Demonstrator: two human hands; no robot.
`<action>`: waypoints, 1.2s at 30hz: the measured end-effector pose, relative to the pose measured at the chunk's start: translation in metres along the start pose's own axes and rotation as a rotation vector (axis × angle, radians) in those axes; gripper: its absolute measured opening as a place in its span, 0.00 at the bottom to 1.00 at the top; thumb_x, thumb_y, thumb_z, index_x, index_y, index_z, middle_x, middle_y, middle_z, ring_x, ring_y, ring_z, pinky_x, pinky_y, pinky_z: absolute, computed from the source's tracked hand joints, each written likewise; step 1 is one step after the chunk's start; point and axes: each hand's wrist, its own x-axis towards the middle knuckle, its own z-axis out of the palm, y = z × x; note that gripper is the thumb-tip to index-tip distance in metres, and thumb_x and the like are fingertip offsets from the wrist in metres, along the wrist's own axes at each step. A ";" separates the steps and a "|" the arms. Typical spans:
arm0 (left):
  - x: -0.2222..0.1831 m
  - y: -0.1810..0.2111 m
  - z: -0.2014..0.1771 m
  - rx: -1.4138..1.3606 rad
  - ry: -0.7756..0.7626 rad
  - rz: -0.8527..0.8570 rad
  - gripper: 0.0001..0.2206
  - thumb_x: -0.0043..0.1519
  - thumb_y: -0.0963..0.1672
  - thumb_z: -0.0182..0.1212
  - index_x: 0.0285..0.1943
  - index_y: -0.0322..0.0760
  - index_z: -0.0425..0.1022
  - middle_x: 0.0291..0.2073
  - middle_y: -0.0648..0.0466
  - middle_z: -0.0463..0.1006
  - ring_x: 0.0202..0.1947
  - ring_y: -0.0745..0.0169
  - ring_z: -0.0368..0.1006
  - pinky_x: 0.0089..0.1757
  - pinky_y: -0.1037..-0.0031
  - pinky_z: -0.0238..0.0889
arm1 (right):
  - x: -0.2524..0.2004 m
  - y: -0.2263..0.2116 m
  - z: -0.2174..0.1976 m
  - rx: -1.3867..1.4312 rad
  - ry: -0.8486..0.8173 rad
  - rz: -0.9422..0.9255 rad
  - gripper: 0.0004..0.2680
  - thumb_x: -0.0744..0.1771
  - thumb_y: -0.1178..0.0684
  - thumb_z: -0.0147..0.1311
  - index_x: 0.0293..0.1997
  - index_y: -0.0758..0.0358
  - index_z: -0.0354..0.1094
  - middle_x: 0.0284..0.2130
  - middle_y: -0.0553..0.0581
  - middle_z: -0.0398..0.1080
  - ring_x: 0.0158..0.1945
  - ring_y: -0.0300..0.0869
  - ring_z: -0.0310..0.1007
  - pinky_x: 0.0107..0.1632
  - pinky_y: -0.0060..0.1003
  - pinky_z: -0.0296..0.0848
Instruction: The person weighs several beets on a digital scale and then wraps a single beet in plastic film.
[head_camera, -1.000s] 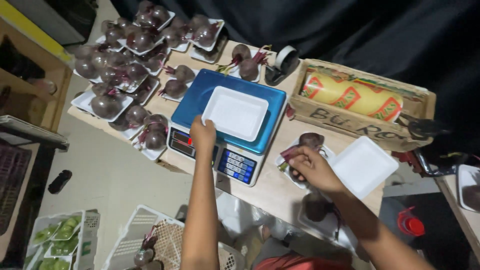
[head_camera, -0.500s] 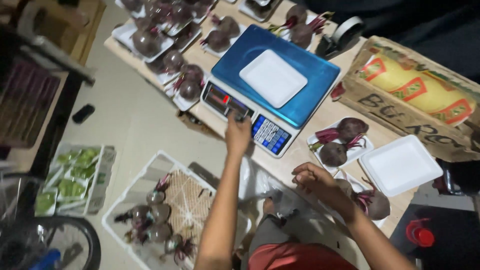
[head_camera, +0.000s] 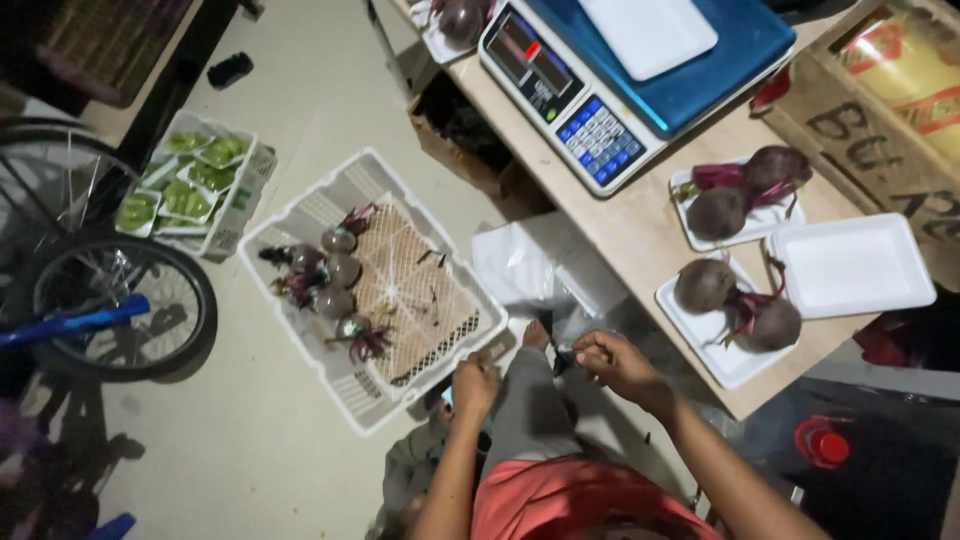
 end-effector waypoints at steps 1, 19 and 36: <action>-0.019 0.001 -0.015 -0.004 0.004 -0.001 0.18 0.64 0.45 0.56 0.62 0.35 0.72 0.49 0.37 0.78 0.55 0.36 0.75 0.52 0.51 0.70 | 0.000 0.009 0.005 -0.004 -0.003 -0.003 0.11 0.67 0.56 0.59 0.53 0.67 0.72 0.26 0.59 0.71 0.30 0.43 0.76 0.31 0.36 0.77; 0.102 -0.131 -0.088 -0.187 0.385 -0.181 0.16 0.63 0.45 0.57 0.57 0.34 0.76 0.45 0.41 0.78 0.53 0.40 0.75 0.50 0.56 0.71 | 0.034 0.004 0.026 -0.127 0.019 0.030 0.10 0.67 0.57 0.57 0.52 0.65 0.74 0.34 0.64 0.78 0.32 0.45 0.78 0.32 0.38 0.80; 0.196 -0.121 -0.257 -0.054 0.150 -0.448 0.32 0.65 0.46 0.59 0.76 0.46 0.48 0.62 0.39 0.66 0.66 0.41 0.63 0.61 0.58 0.61 | 0.211 -0.070 0.173 -0.203 -0.198 0.129 0.07 0.66 0.60 0.56 0.46 0.71 0.74 0.29 0.62 0.72 0.28 0.45 0.77 0.28 0.37 0.79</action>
